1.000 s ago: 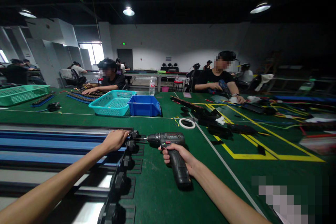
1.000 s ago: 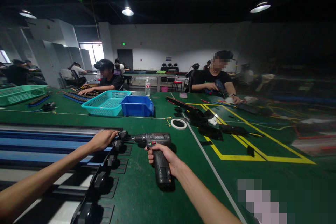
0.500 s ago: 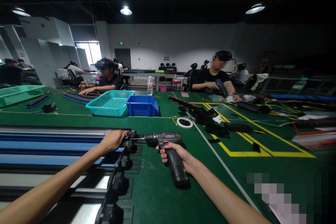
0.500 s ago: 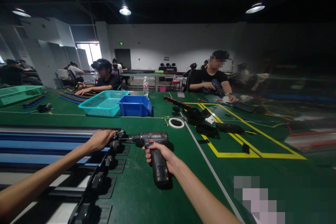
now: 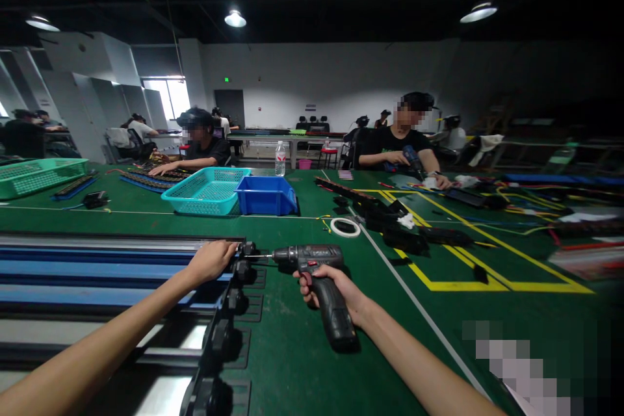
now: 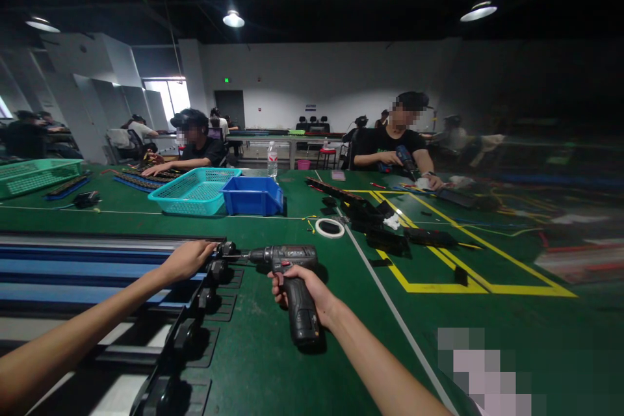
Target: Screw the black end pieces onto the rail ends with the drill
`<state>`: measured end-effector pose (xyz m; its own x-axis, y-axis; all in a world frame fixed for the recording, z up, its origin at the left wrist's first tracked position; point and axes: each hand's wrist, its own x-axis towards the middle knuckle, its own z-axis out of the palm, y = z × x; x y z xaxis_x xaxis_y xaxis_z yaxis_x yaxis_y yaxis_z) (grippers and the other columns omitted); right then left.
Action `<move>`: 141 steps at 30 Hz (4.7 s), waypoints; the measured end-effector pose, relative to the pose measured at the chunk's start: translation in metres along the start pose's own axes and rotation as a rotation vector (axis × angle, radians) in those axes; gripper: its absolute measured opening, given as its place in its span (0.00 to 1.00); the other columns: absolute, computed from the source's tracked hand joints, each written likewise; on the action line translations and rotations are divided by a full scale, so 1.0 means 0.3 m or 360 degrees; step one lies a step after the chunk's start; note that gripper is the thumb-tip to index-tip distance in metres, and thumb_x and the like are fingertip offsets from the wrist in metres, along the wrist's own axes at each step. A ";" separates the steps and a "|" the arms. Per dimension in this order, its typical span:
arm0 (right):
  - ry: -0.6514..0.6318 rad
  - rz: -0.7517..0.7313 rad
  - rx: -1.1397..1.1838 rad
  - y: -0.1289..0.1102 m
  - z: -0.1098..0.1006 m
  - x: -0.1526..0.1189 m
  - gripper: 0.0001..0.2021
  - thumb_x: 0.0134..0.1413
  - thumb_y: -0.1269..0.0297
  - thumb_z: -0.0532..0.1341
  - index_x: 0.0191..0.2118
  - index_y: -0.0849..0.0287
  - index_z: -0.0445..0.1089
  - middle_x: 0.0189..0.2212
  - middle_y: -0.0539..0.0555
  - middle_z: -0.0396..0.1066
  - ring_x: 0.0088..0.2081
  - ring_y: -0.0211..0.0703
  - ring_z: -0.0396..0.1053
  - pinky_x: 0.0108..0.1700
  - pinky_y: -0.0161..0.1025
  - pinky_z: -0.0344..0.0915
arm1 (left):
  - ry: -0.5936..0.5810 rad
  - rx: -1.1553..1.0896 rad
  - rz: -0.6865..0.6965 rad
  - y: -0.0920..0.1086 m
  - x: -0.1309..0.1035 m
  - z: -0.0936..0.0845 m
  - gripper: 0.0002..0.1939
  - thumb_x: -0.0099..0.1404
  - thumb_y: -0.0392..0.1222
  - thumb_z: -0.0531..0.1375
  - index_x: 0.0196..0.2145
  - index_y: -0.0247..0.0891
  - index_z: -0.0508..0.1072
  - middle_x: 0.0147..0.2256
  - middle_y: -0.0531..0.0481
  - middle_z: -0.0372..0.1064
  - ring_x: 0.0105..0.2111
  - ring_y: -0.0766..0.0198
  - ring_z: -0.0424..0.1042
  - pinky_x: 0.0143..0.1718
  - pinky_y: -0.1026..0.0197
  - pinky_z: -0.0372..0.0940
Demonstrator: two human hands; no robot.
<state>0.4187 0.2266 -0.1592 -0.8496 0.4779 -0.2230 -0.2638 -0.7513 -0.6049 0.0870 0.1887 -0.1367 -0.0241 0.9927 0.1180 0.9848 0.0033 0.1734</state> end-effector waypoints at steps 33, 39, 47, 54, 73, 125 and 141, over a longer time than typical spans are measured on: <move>0.0978 -0.0926 -0.3724 -0.029 -0.003 -0.033 0.34 0.45 0.77 0.53 0.61 0.58 0.53 0.45 0.58 0.69 0.48 0.49 0.64 0.51 0.44 0.59 | -0.0010 -0.0050 -0.0058 0.001 0.007 0.001 0.30 0.69 0.56 0.38 0.35 0.38 0.75 0.36 0.41 0.75 0.36 0.54 0.73 0.32 0.61 0.55; 0.0817 -0.0711 -0.3660 -0.070 0.029 -0.033 0.28 0.47 0.73 0.54 0.57 0.57 0.57 0.43 0.58 0.69 0.47 0.49 0.65 0.48 0.42 0.57 | -0.0003 -0.0062 -0.0075 0.006 -0.001 -0.008 0.29 0.69 0.56 0.39 0.38 0.39 0.75 0.38 0.40 0.75 0.41 0.52 0.73 0.35 0.61 0.57; 0.0550 -0.0636 -0.3389 -0.097 0.050 -0.041 0.27 0.42 0.70 0.59 0.53 0.52 0.62 0.41 0.56 0.68 0.43 0.50 0.66 0.42 0.40 0.57 | 0.0014 -0.0031 -0.0090 0.010 -0.006 -0.012 0.29 0.70 0.55 0.39 0.40 0.39 0.75 0.40 0.40 0.75 0.41 0.52 0.73 0.38 0.60 0.59; 0.0315 -0.0383 -0.3047 -0.126 0.055 -0.049 0.41 0.33 0.62 0.68 0.59 0.54 0.57 0.45 0.56 0.65 0.44 0.49 0.65 0.44 0.41 0.61 | 0.0015 0.0004 -0.0078 0.009 -0.007 -0.011 0.30 0.70 0.55 0.38 0.38 0.36 0.76 0.38 0.38 0.75 0.40 0.53 0.73 0.38 0.60 0.59; 0.1927 -0.0431 -0.2890 -0.467 -0.178 0.297 0.11 0.50 0.67 0.59 0.40 0.63 0.72 0.42 0.65 0.70 0.44 0.54 0.69 0.43 0.43 0.63 | 0.0008 -0.0041 -0.0056 0.021 -0.008 -0.025 0.30 0.70 0.55 0.38 0.36 0.39 0.75 0.38 0.40 0.75 0.40 0.53 0.73 0.37 0.60 0.58; 0.1047 -0.0803 -0.1853 -0.340 -0.218 0.599 0.08 0.42 0.73 0.63 0.33 0.65 0.71 0.25 0.54 0.75 0.18 0.32 0.64 0.21 0.28 0.59 | -0.0024 0.0057 -0.0077 0.016 -0.004 -0.013 0.31 0.70 0.56 0.37 0.38 0.38 0.75 0.37 0.40 0.75 0.39 0.53 0.73 0.37 0.60 0.59; 0.0943 -0.0785 -0.1822 -0.332 -0.221 0.604 0.04 0.43 0.73 0.63 0.29 0.65 0.70 0.24 0.54 0.75 0.17 0.31 0.64 0.20 0.27 0.60 | -0.0036 0.0067 -0.0133 0.027 -0.008 -0.024 0.30 0.70 0.55 0.38 0.35 0.36 0.75 0.38 0.38 0.75 0.41 0.53 0.73 0.40 0.59 0.59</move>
<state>0.3214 0.4184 -0.1901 -0.3835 0.9199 0.0815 0.2865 0.2024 -0.9364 0.0938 0.1854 -0.1285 -0.1030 0.9912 0.0827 0.9859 0.0908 0.1403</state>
